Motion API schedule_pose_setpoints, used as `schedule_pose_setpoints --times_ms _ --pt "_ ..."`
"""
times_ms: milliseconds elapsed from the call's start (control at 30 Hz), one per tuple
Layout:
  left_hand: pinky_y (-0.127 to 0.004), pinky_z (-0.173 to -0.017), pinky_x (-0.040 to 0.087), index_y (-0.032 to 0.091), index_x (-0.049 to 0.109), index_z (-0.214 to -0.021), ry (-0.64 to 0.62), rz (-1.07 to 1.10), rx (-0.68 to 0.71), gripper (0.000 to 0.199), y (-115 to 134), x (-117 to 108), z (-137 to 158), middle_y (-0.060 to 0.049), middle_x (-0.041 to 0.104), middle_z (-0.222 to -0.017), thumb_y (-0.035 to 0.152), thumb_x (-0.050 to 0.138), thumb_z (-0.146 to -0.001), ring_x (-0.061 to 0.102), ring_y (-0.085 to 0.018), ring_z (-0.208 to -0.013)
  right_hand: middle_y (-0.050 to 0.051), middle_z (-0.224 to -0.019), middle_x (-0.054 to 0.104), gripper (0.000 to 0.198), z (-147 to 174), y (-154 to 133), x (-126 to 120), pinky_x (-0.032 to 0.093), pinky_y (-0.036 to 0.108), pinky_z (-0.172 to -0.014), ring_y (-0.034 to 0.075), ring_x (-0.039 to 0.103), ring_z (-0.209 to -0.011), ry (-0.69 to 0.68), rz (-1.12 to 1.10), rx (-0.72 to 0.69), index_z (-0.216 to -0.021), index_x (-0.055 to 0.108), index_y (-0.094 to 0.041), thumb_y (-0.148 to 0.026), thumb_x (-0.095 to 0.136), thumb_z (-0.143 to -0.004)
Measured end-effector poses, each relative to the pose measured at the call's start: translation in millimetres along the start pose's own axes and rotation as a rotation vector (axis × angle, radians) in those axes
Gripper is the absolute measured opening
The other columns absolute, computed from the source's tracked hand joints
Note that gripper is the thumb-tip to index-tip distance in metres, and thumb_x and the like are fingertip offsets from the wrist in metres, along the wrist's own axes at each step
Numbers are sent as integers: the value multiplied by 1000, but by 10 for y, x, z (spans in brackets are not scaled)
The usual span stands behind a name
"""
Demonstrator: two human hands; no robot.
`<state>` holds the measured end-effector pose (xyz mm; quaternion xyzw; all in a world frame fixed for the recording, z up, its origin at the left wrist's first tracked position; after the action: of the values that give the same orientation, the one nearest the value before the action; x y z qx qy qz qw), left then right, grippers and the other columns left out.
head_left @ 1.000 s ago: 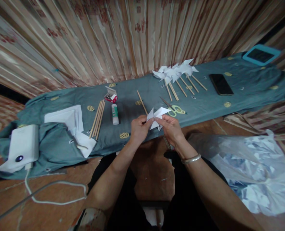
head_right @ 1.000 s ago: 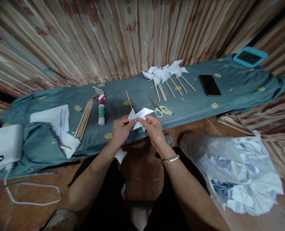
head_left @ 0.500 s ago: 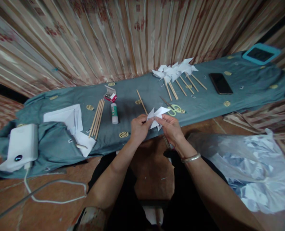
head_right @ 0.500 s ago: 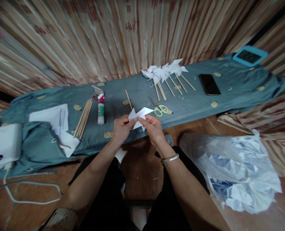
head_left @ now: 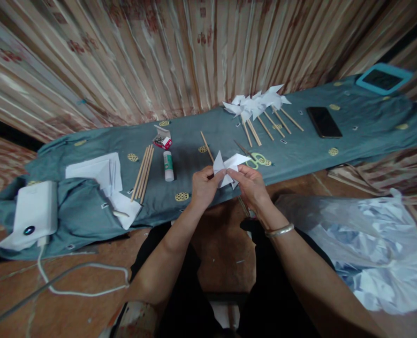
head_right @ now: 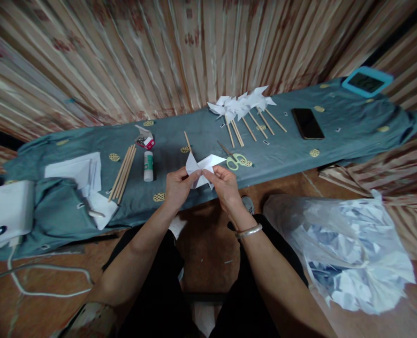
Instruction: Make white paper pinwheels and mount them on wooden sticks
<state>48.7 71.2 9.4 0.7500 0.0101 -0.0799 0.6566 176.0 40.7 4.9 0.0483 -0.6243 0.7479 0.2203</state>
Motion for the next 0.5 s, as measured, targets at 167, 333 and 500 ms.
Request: schedule_pose_setpoints --times_ms 167,333,500 --pt "-24 -57 41 15 74 -73 32 143 -93 19 -64 13 3 0 66 -63 33 74 -68 53 -12 -58 -4 -58 66 30 10 -35 -4 48 29 -62 14 59 -57 -1 11 -17 -64 67 -23 -44 84 -52" --pt "-25 -60 46 15 76 -78 47 277 -165 23 -77 22 18 0 71 -68 30 78 -62 57 -13 -59 -5 -58 67 29 18 -30 -9 46 27 -58 12 57 -53 -11 17 -7 -65 68 -23 -43 85 -52" --pt "-27 -61 49 16 76 -79 57 323 -198 24 -81 29 27 0 72 -70 29 79 -60 60 -14 -62 -3 -63 70 28 6 4 -4 49 29 -65 15 62 -61 -18 22 10 -67 69 -22 -41 85 -53"
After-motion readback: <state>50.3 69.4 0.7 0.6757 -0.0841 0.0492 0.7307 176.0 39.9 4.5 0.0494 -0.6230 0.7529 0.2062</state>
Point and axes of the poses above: each hand's wrist, its own z-axis away from the middle knuckle, its own x-axis out of the palm, y = z × x, the point moved 5 cm from there along -z, towards the middle knuckle
